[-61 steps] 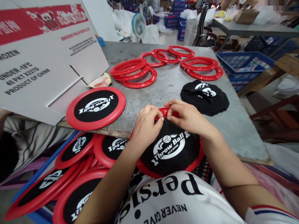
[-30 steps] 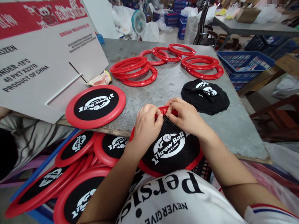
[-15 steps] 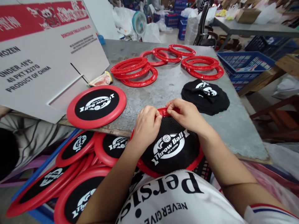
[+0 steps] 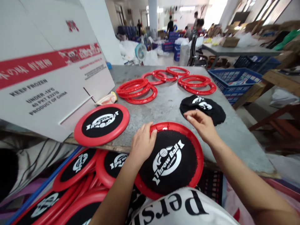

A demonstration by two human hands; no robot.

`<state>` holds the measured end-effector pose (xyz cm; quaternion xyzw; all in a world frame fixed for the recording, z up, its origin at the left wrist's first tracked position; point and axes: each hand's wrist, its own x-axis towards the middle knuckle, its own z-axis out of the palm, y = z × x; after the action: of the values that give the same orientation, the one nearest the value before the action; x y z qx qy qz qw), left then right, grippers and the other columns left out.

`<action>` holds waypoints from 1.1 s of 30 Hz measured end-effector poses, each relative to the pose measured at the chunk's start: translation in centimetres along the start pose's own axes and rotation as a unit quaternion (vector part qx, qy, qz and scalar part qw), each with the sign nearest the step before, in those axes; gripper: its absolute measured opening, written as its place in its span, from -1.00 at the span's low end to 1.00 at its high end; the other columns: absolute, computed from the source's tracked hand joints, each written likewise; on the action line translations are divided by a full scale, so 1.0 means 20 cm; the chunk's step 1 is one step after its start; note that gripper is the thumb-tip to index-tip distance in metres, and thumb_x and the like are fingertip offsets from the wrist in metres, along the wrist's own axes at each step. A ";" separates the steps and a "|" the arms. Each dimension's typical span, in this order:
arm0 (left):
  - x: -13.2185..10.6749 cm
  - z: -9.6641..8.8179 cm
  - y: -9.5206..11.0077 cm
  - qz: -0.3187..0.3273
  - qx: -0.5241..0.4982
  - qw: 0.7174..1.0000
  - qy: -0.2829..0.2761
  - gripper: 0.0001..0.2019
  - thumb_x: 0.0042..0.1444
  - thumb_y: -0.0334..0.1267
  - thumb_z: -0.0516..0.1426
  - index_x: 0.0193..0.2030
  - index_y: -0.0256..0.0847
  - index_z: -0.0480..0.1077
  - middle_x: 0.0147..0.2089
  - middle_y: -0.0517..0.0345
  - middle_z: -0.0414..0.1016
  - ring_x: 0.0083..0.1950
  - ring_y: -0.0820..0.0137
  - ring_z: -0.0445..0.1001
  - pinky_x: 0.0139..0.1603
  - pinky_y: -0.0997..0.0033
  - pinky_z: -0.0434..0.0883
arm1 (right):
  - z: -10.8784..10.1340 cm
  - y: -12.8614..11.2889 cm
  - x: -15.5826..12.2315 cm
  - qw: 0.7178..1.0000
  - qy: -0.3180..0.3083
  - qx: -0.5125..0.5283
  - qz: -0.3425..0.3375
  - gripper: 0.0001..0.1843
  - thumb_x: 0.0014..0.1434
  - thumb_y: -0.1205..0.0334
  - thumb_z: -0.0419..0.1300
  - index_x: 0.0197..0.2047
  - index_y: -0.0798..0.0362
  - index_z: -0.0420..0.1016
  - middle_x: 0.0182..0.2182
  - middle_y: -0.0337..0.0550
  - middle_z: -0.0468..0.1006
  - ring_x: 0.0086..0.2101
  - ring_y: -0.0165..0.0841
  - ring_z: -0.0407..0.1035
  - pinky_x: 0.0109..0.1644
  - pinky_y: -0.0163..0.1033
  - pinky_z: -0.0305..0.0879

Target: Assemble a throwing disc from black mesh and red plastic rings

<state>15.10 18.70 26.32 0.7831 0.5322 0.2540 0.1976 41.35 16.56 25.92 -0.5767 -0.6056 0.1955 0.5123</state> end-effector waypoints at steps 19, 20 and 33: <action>-0.27 -0.06 -0.22 -0.125 0.096 0.986 0.058 -0.47 0.32 0.05 0.01 0.28 -0.26 0.24 0.28 -0.24 0.42 0.29 -0.06 0.42 0.23 -0.05 0.41 | -0.43 0.60 -0.76 0.875 -0.110 -0.454 -0.126 -0.29 0.27 -0.26 0.13 0.35 -0.06 0.37 0.32 0.14 0.35 0.23 0.13 0.32 0.23 0.32 0.29; -0.29 -0.06 -0.22 -0.123 0.090 0.986 0.066 -0.48 0.34 0.06 -0.03 0.27 -0.26 0.25 0.26 -0.24 0.43 0.28 -0.06 0.43 0.22 -0.06 0.41 | -0.43 0.59 -0.75 0.870 -0.120 -0.460 -0.133 -0.21 0.23 -0.31 0.14 0.36 -0.01 0.35 0.34 0.17 0.32 0.25 0.16 0.29 0.25 0.33 0.26; -0.51 -0.15 -0.15 -0.150 0.059 0.972 0.170 -0.52 0.40 0.03 -0.17 0.21 -0.21 0.30 0.26 -0.20 0.45 0.26 -0.04 0.44 0.19 0.00 0.41 | -0.39 0.66 -0.74 0.848 -0.120 -0.503 -0.116 -0.04 0.07 -0.31 0.29 0.39 0.08 0.29 0.37 0.15 0.26 0.29 0.11 0.20 0.31 0.22 0.14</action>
<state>7.93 10.29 25.03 0.6502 0.6834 0.3186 0.0932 51.64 3.88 12.19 -0.6532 -0.7400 -0.1294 0.0942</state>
